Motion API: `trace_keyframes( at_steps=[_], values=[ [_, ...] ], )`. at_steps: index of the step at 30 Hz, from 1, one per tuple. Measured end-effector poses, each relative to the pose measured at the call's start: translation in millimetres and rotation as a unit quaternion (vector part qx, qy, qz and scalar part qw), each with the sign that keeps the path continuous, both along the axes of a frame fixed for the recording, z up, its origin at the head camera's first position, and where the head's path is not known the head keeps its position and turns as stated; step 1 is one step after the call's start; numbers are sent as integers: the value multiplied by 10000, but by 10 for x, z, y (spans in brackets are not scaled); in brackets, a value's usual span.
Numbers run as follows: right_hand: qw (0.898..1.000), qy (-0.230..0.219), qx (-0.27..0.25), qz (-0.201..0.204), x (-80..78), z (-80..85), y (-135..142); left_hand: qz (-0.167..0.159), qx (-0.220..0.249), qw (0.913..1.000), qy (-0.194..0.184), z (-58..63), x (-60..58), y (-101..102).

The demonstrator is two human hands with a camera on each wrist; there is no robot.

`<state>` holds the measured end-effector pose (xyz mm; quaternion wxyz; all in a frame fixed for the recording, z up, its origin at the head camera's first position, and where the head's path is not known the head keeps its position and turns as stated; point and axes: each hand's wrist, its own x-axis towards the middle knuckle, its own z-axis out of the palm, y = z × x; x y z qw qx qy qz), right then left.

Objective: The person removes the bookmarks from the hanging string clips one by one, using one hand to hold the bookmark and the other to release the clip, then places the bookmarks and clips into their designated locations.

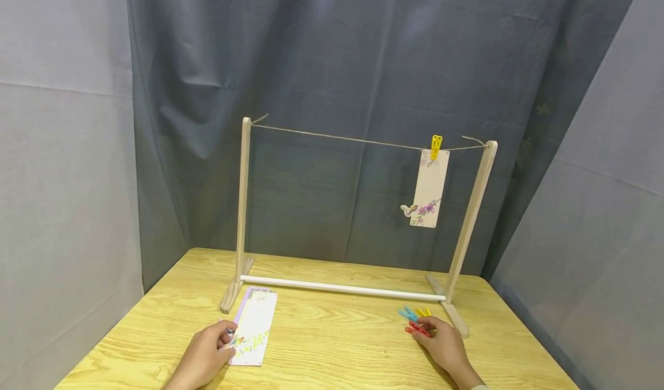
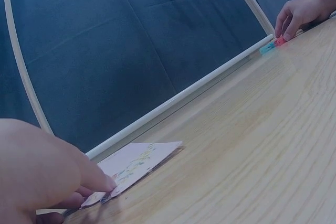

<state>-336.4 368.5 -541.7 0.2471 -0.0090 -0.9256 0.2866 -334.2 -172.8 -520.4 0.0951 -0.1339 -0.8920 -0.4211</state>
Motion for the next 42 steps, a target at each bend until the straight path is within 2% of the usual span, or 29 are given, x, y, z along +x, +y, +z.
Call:
trace_keyframes(
  at_steps=[18, 23, 27, 35, 38, 42],
  values=[
    [9995, 262, 77, 127, -52, 41, -66, 283, -1, 9993, 234, 65, 1, -18],
    [9997, 226, 94, 84, -44, 30, -47, 296, 104, 9992, 248, 45, -16, 7],
    [10000, 77, 6, 3, 18, 14, -16, 253, 118, 9991, 306, 1, -4, 55],
    [9995, -7, -321, -6, 81, 6, -20, 422, -31, 9978, 509, -30, 34, 105],
    [9988, 57, -483, 98, 67, 30, -27, 408, -8, 9974, 602, -14, 33, 107],
    [9980, 118, -599, 162, 53, 82, 1, 215, 158, 9966, 774, -7, 15, 139]
  ],
)
